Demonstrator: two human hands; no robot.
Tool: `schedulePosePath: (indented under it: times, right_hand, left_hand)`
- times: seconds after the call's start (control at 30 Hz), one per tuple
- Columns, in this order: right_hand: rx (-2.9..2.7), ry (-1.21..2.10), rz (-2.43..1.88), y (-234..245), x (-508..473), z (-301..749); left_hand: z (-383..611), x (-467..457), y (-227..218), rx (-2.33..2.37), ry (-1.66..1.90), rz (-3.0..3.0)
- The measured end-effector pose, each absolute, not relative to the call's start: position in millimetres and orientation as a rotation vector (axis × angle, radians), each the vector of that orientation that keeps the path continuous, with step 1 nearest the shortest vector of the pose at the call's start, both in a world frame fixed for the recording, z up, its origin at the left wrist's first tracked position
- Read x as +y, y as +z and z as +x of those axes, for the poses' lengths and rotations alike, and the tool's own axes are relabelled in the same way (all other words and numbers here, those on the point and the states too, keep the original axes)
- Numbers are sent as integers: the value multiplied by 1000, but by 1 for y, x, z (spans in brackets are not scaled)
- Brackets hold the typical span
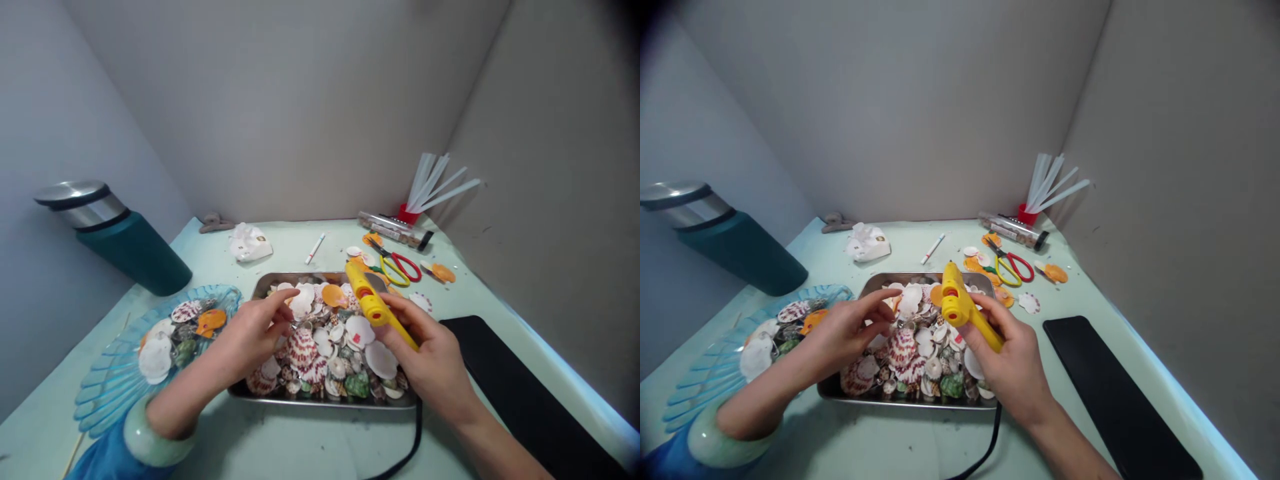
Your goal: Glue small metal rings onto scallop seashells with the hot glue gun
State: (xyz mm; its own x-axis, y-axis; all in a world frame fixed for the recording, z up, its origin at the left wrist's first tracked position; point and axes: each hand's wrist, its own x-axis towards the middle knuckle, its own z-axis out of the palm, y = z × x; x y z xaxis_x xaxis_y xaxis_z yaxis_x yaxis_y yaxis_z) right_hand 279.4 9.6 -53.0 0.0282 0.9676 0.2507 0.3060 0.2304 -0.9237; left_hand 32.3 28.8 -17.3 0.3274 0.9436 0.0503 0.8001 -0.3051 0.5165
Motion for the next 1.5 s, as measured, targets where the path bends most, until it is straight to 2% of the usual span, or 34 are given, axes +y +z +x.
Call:
schedulePosePath:
  times: [0.13, 0.23, 0.47, 0.6, 0.7, 0.83, 1.0, 1.27, 1.5]
  right_hand:
    - [-1407, 906, -1243, -48, 8, 282]
    - [-1617, 902, -1262, -43, 10, 288]
    - [-2338, 371, -1180, -45, 14, 297]
    - [-2559, 175, -1196, -36, 17, 292]
    - [-2528, 126, -1201, -16, 16, 278]
    - [-2424, 337, -1067, 3, 13, 241]
    - [-2430, 456, -1092, 1, 15, 209]
    - [-2122, 1048, -1261, -2, 27, 215]
    - [-1939, 1273, -1282, -17, 33, 218]
  left_hand:
    - [33, 26, -17, 1560, 613, 2226]
    - [32, 24, -16, 1570, 693, 2147]
    - [27, 14, -18, 1606, 680, 1950]
    - [26, 10, -27, 1451, 781, 1831]
    - [27, 6, -32, 1358, 919, 1822]
    - [29, 0, -31, 1258, 1014, 1865]
    - [27, -5, -27, 1209, 1058, 1737]
    - [20, 0, -26, 1206, 1042, 1453]
    - [22, 3, -27, 1099, 1045, 1323]
